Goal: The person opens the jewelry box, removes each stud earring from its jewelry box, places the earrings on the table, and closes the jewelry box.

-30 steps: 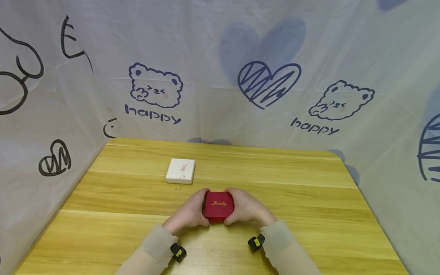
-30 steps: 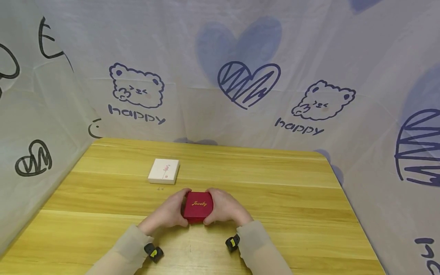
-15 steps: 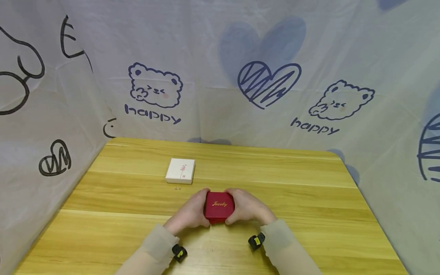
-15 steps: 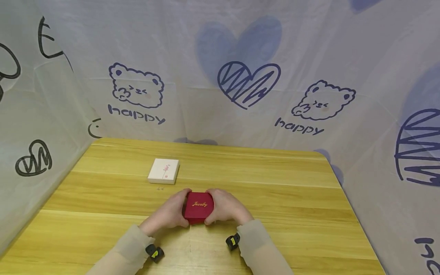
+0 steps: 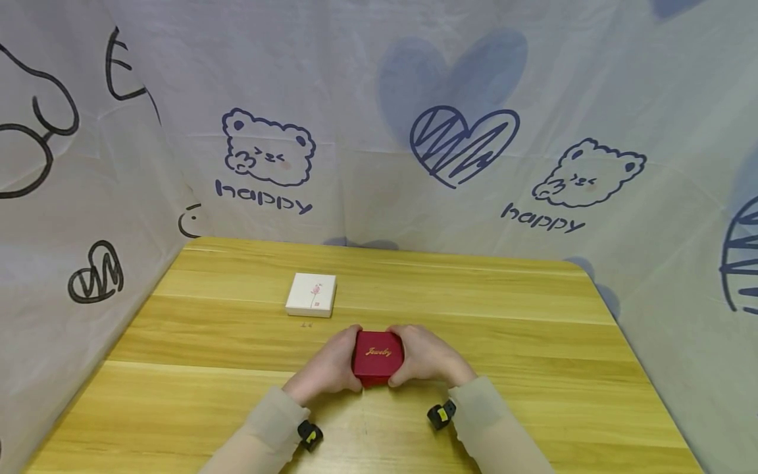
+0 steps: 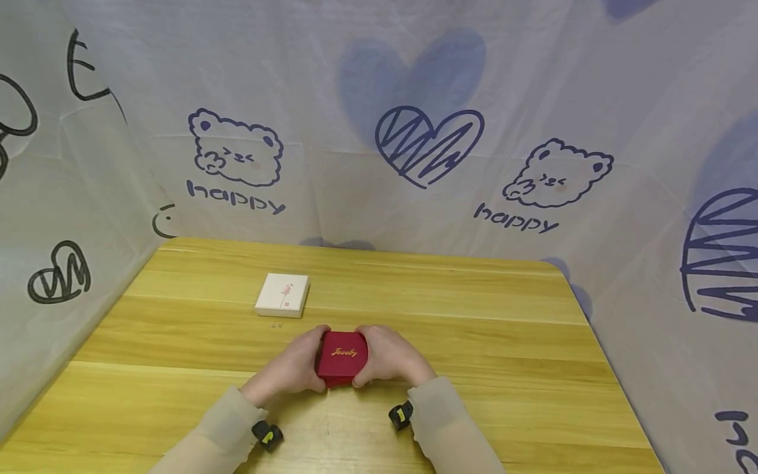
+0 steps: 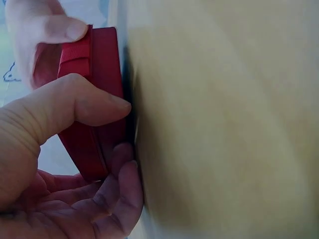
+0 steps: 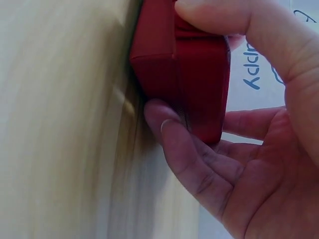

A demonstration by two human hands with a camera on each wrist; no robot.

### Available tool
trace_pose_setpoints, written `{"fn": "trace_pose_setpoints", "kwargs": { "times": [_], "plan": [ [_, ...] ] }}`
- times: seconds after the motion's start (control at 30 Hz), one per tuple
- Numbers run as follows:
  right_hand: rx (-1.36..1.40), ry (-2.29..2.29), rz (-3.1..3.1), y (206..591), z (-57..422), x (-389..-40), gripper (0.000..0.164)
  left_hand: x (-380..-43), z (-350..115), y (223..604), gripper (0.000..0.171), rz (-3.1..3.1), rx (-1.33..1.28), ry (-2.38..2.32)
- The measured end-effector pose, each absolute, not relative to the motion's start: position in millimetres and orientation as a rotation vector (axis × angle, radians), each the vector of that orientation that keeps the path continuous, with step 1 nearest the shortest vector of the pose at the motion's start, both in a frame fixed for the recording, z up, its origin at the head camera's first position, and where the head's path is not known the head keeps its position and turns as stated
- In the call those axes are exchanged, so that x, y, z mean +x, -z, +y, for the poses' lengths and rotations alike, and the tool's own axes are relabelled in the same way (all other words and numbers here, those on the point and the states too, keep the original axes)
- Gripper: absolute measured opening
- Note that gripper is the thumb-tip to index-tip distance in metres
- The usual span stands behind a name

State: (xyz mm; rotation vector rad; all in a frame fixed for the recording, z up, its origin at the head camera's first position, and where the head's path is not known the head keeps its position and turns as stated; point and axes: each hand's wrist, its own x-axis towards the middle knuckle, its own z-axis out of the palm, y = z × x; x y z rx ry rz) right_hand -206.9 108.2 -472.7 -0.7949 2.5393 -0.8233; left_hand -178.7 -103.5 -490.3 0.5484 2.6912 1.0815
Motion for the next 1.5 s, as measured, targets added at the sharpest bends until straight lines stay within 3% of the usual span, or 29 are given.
{"fn": "trace_pose_setpoints", "kwargs": {
  "times": [0.6, 0.83, 1.5],
  "plan": [
    [-0.841, 0.822, 2.620, 474, 106, -198, 0.082, -181, -106, 490, 0.107, 2.688, 0.579, -1.090],
    [-0.818, 0.764, 2.639, 475, 104, -194, 0.094, -182, -107, 491, 0.108, 2.690, 0.588, -1.073],
    [-0.844, 0.745, 2.580, 471, 107, -201, 0.085, -180, -103, 488, 0.105, 2.688, 0.557, -1.005]
  ]
}}
